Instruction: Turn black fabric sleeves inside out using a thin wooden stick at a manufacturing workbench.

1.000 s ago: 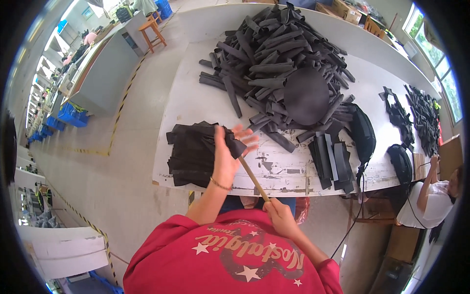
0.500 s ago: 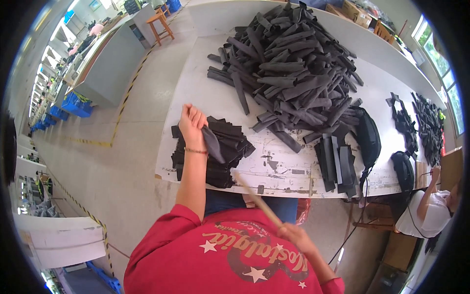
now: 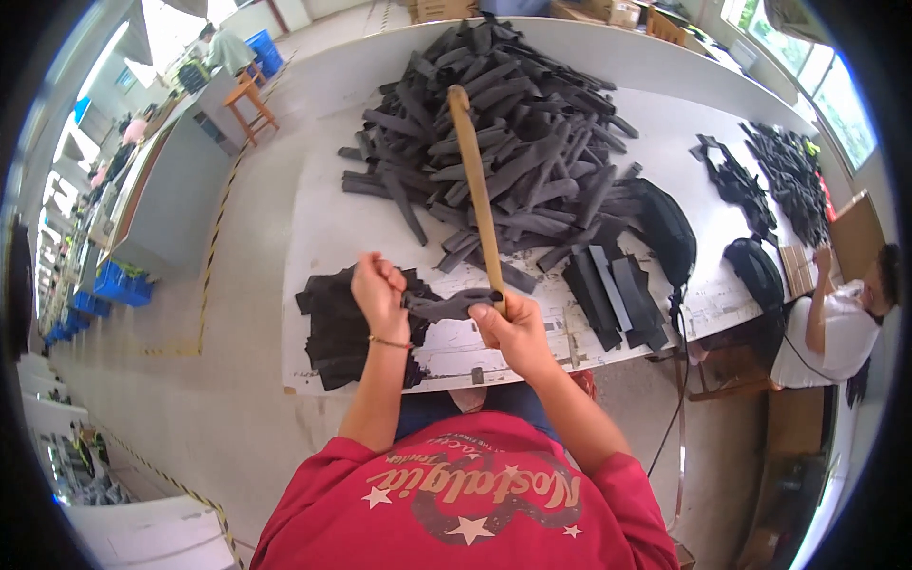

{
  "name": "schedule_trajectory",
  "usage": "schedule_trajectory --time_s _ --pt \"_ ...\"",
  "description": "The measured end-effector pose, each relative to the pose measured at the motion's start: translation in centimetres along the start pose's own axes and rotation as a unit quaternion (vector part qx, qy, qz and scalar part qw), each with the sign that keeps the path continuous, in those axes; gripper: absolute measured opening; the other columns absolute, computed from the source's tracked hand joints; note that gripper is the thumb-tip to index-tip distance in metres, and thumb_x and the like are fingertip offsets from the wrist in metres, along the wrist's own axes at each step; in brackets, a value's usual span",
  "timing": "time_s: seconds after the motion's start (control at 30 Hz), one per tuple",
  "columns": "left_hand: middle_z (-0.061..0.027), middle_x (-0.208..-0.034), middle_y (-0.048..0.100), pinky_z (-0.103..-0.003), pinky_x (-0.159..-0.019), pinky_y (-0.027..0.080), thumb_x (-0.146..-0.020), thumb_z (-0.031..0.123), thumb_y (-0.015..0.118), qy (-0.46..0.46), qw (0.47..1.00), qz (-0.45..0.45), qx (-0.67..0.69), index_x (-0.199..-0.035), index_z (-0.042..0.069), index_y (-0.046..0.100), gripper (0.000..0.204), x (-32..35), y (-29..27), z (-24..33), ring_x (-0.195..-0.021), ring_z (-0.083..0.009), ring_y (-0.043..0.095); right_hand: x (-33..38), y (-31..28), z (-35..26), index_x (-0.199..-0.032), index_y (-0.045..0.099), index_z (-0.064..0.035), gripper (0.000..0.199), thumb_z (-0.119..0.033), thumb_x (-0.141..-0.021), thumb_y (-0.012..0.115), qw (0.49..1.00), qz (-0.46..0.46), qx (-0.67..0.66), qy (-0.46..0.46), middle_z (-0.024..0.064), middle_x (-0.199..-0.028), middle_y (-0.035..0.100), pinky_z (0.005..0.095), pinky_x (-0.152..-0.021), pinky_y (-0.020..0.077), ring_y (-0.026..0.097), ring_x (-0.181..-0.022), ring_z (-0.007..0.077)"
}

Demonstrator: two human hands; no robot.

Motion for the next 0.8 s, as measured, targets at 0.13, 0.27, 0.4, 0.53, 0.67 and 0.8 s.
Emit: schedule_trajectory --time_s 0.13,0.27,0.4,0.53,0.67,0.8 --pt "-0.0106 -0.121 0.052 -0.026 -0.082 0.046 -0.091 0.032 0.054 0.087 0.922 -0.329 -0.185 -0.132 0.001 0.039 0.054 4.4 3.5 -1.3 -0.112 -0.0156 0.048 -0.7 -0.8 -1.0 -0.087 0.060 -0.0016 0.014 -0.015 -0.087 0.065 0.968 0.120 0.208 -0.073 -0.0072 -0.064 0.051 0.0198 -0.050 0.0329 0.041 -0.058 0.0013" --pt "0.0022 -0.060 0.040 -0.027 -0.049 0.041 -0.096 0.019 0.045 -0.234 0.867 -0.374 -0.233 -0.087 0.001 0.050 0.021 10.9 4.4 -4.7 -0.048 -0.0078 0.041 -1.1 -2.4 -1.9 -0.088 0.059 0.0016 0.017 -0.013 -0.085 0.067 0.917 0.186 0.298 -0.190 0.0021 -0.063 0.052 0.0243 -0.052 0.0379 0.043 -0.062 0.0049" --pt "0.0006 -0.056 0.036 -0.027 -0.049 0.041 -0.098 0.021 0.037 -0.235 0.859 -0.390 -0.234 -0.071 0.003 0.044 0.033 15.0 5.6 -5.4 -0.046 -0.0088 0.037 -0.5 -3.7 -5.2 -0.085 0.056 0.0022 0.020 -0.016 -0.088 0.063 0.892 0.281 0.277 -0.220 -0.0032 -0.064 0.044 0.0226 -0.054 0.0339 0.037 -0.064 0.0046" --pt "-0.0040 -0.056 0.044 -0.027 -0.051 0.042 -0.097 0.019 0.035 -0.231 0.790 -0.460 -0.333 -0.070 0.002 0.046 0.034 17.0 4.1 -7.3 -0.048 -0.0127 0.047 -1.3 -6.4 -9.0 -0.080 0.054 0.0017 0.024 -0.019 -0.090 0.061 0.850 0.370 0.208 -0.312 -0.0013 -0.061 0.040 0.0250 -0.051 0.0317 0.035 -0.061 0.0056" --pt "-0.0052 -0.061 0.048 -0.026 -0.058 0.042 -0.094 0.018 0.032 -0.040 0.844 -0.359 -0.397 -0.066 0.002 0.048 0.036 15.0 2.5 -7.5 -0.056 -0.0142 0.049 0.0 -6.8 -10.6 -0.083 0.062 0.0011 0.020 -0.018 -0.085 0.065 0.857 0.280 0.298 -0.315 0.0078 -0.068 0.057 0.0298 -0.061 0.0440 0.051 -0.068 0.0083" --pt "-0.0068 -0.097 0.054 -0.028 -0.080 0.043 -0.094 0.032 0.047 0.057 0.935 -0.268 -0.226 -0.104 -0.001 0.052 0.034 10.9 7.9 -4.1 -0.088 -0.0160 0.054 0.8 -5.7 -5.2 -0.084 0.060 0.0018 0.022 -0.019 -0.084 0.065 0.907 0.121 0.322 -0.244 0.0121 -0.068 0.058 0.0328 -0.060 0.0439 0.052 -0.062 0.0155"
Point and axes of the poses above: each hand's wrist, its own x-axis away from the middle knuckle, its own y-axis out of the palm, z = x × y, the point moved 1 cm from there along -x, towards the middle knuckle
